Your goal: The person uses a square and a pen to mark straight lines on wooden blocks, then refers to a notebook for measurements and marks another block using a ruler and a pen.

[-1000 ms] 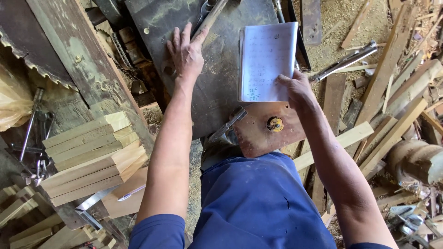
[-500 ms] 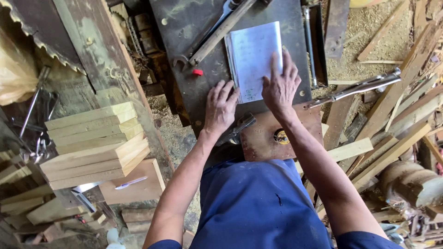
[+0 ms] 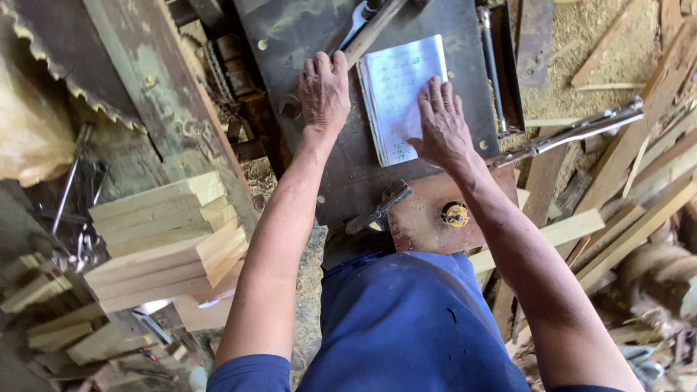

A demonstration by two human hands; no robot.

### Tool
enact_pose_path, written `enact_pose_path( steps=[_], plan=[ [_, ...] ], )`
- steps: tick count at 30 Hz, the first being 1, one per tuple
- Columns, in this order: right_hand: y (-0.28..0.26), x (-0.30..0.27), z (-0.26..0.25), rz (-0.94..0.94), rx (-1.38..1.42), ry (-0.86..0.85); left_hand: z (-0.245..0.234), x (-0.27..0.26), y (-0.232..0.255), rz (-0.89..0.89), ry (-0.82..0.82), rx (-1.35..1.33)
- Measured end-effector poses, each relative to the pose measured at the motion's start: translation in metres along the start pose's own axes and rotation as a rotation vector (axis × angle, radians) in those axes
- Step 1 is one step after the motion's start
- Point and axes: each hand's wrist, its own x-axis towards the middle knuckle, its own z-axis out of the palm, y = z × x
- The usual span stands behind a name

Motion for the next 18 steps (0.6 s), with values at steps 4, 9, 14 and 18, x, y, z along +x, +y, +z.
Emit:
enact_pose_path(
  steps=[4, 9, 14, 18],
  plan=[
    [-0.008, -0.004, 0.006, 0.104, 0.123, -0.002, 0.019, 0.010, -0.003, -0.085, -0.138, -0.149],
    [-0.014, -0.018, 0.032, 0.062, 0.250, 0.255, 0.013, 0.020, -0.027, -0.090, -0.134, -0.317],
    [-0.015, -0.024, 0.042, 0.062, 0.270, 0.379, -0.042, 0.017, -0.033, 0.136, -0.176, -0.553],
    [-0.013, -0.023, 0.055, 0.079, 0.267, 0.383, -0.025, 0.009, -0.041, 0.256, -0.263, -0.494]
  ],
)
